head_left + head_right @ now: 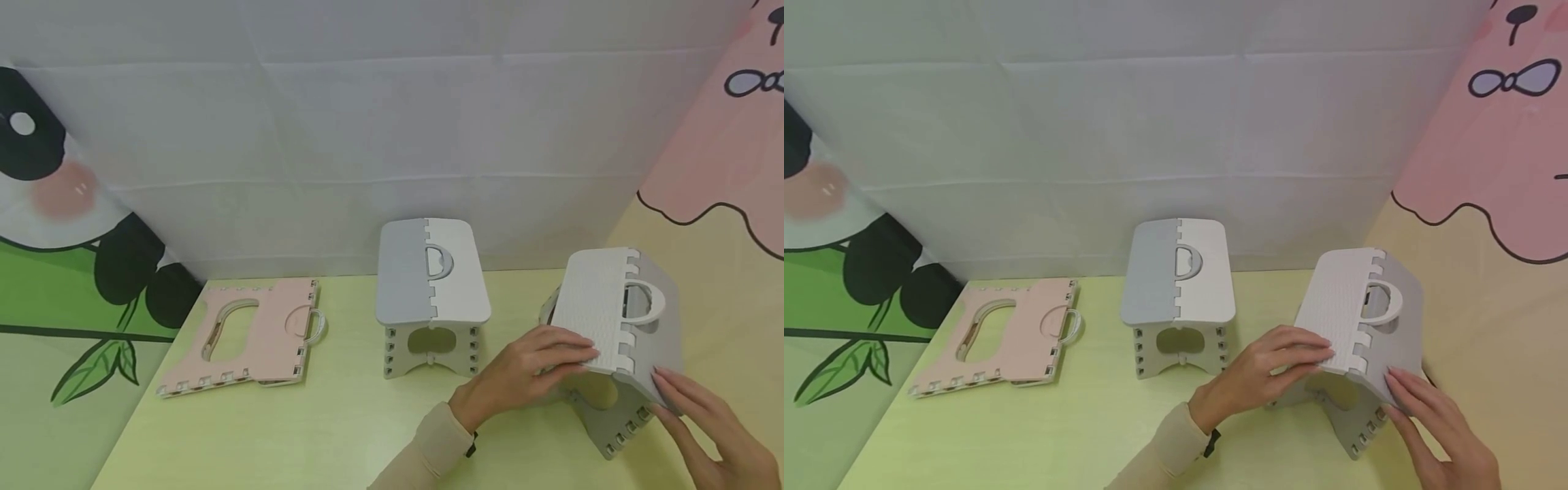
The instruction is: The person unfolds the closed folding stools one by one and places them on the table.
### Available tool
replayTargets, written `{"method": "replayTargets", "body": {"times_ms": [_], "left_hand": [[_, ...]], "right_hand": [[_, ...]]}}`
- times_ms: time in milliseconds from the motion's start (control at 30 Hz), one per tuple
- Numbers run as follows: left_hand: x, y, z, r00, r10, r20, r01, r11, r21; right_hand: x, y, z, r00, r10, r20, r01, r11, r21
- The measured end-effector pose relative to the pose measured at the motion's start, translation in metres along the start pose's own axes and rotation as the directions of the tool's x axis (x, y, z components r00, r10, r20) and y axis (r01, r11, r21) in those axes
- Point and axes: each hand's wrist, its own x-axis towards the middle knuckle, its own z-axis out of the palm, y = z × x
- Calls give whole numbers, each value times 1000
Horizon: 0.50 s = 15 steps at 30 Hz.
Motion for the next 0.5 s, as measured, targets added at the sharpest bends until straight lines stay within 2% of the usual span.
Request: {"method": "replayTargets", "body": {"times_ms": [367,500], "left_hand": [[-1,0,-5,1000,-18,14,18,1000,-4],[-2,0,-6,1000,-21,16,21,1000,1]], "right_hand": [[4,3,1,995,-92,-41,94,993,65],[4,3,1,996,-87,-35,89,993,71]]}}
